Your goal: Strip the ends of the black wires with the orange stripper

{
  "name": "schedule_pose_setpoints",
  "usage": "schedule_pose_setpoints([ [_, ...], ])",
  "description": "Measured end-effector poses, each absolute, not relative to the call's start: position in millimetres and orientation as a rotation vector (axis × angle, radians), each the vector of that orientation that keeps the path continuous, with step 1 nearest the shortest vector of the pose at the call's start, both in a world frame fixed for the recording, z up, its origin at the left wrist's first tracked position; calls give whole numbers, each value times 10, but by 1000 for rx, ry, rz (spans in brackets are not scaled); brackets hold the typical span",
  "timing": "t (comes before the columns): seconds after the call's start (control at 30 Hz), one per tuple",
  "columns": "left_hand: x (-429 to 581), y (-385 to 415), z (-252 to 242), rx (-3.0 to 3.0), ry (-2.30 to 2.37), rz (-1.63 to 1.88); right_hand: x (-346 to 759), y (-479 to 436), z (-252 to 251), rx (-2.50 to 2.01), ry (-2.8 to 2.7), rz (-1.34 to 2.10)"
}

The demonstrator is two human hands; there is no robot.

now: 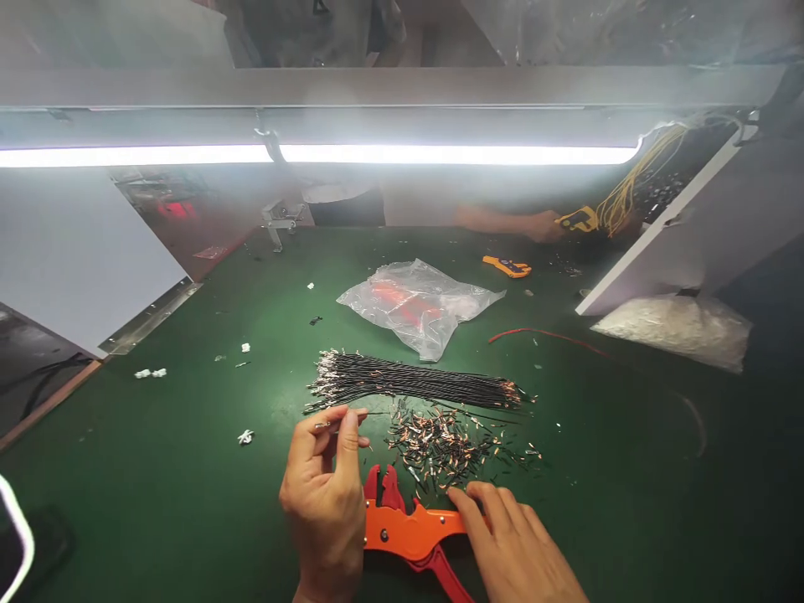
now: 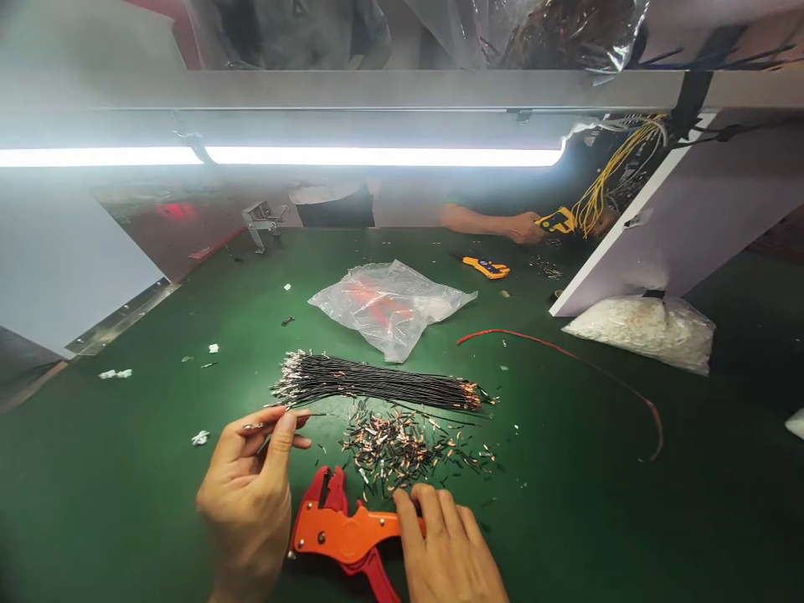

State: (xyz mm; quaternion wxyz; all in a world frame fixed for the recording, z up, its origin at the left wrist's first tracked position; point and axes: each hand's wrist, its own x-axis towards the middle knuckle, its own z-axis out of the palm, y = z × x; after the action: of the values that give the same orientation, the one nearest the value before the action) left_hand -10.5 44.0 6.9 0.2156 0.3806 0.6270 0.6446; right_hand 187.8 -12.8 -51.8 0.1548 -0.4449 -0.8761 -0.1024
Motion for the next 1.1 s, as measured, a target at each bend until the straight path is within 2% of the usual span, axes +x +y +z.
schedule_pose_setpoints([
  [0.17, -139, 392, 68, 1176, 1798, 1815, 1942, -159, -441, -1430, -2394, 44],
  [0.27, -139, 350, 91, 1447, 1646, 1967, 2018, -85, -213, -1529, -2118, 831],
  [0.33, -124, 319, 135, 1649, 1509, 2069, 2102, -27, -67, -1443, -1764, 1345],
  [0.43, -108, 259, 223, 1913, 1442, 2068, 2197, -13, 44, -1107, -1114, 1801],
  [0.6, -133, 180, 294, 2291, 1430, 1833, 2040, -131, 4, -747, -592, 2076],
  [0.73, -131, 166, 250, 2289, 1502, 1838, 1776, -163, -103, -459, -343, 2247],
  [1.0, 28, 63, 223, 2492, 1664, 1813, 1760, -203, -85, -476, -427, 2314],
  [1.1, 119, 71, 188, 2404, 1732, 2040, 1821, -209, -62, -480, -470, 2321],
])
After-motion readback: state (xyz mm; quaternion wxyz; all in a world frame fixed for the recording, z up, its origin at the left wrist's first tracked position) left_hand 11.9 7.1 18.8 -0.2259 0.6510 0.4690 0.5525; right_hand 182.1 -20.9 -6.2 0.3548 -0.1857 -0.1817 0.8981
